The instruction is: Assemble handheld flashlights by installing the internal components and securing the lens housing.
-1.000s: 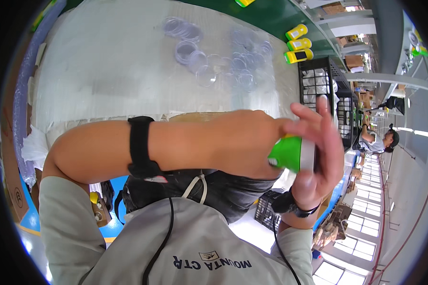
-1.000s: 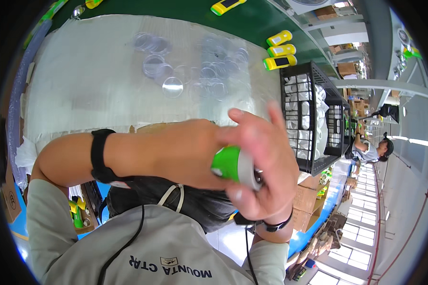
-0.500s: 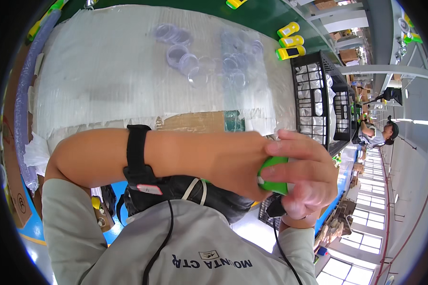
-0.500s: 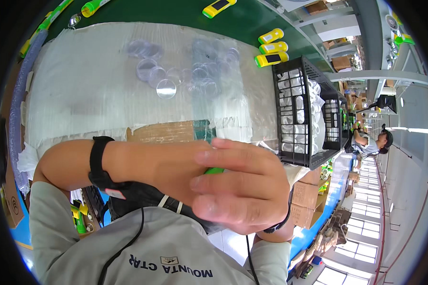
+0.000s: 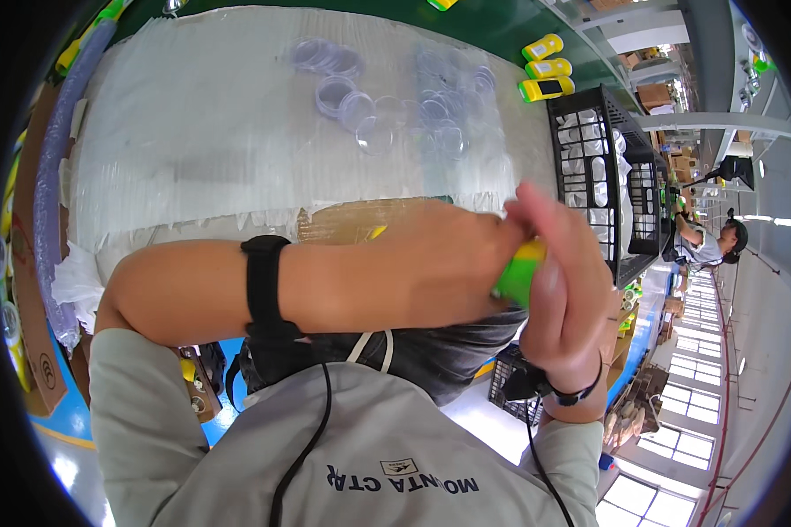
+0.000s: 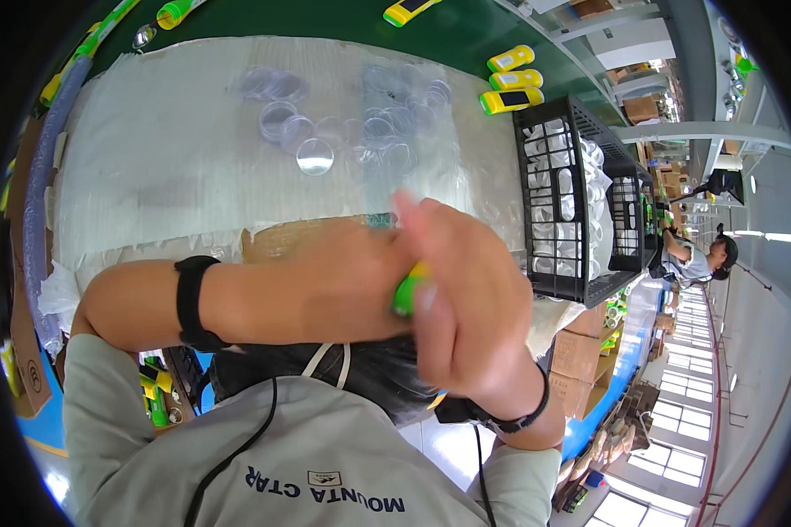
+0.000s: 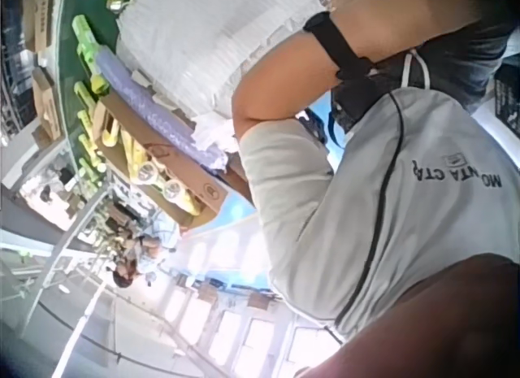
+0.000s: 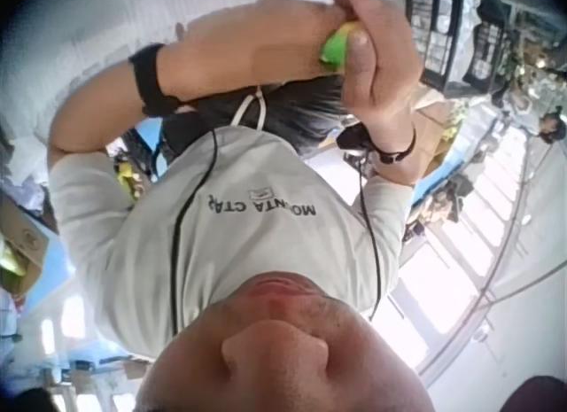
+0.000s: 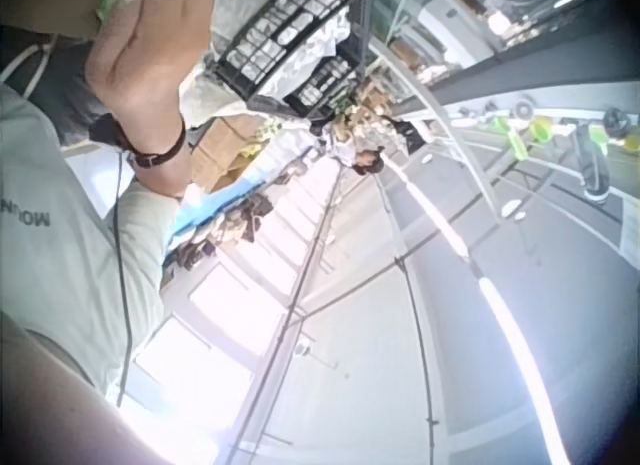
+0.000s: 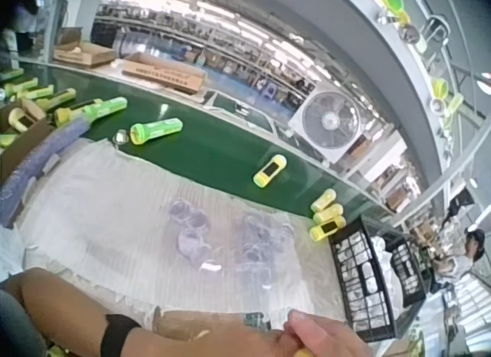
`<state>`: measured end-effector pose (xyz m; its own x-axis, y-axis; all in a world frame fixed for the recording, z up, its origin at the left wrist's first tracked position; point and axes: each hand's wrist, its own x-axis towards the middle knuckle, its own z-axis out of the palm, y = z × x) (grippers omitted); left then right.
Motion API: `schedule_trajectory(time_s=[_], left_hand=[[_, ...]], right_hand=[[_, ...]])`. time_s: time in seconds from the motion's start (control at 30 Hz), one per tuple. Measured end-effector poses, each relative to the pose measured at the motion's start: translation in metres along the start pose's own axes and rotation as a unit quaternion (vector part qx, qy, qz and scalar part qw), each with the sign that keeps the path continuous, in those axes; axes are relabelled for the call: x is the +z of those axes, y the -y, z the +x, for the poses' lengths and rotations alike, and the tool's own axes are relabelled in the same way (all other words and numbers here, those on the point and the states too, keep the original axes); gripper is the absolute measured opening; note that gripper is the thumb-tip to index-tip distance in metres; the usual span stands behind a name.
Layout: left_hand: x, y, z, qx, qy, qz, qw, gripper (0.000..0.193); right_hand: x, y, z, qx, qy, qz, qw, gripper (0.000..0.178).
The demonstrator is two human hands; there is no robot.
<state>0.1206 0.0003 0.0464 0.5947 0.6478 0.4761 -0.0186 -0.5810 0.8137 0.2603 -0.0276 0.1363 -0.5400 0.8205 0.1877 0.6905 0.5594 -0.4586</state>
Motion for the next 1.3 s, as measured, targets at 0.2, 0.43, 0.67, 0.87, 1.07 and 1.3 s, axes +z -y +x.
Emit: schedule_trajectory(time_s=[0.2, 0.43, 0.67, 0.87, 1.07, 1.3], left_hand=[[-0.01, 0.008, -0.003, -0.049, 0.045, -0.038, 0.997, 0.033], [-0.007, 0.002, -0.004, -0.033, 0.017, -0.001, 0.999, 0.026], [-0.009, -0.003, -0.005, 0.037, 0.052, -0.129, 0.99, 0.026], [-0.012, -0.003, -0.007, -0.052, -0.006, 0.067, 0.996, 0.022], [-0.007, -0.015, -0.001, 0.027, 0.176, -0.377, 0.909, 0.034], [-0.012, -0.002, -0.006, -0.074, 0.008, -0.006, 0.997, 0.033]], right_hand=[[-0.007, -0.014, 0.012, -0.226, 0.005, 0.017, 0.974, 0.051], [0.011, -0.006, 0.007, -0.059, -0.013, -0.082, 0.995, 0.056], [-0.014, 0.001, 0.004, -0.36, 0.052, -0.081, 0.928, 0.057], [0.0, 0.007, 0.006, -0.059, 0.017, 0.024, 0.998, 0.052], [-0.009, -0.016, -0.005, -0.382, -0.05, 0.006, 0.923, 0.042], [-0.005, 0.003, 0.006, -0.138, 0.014, -0.026, 0.99, 0.056]])
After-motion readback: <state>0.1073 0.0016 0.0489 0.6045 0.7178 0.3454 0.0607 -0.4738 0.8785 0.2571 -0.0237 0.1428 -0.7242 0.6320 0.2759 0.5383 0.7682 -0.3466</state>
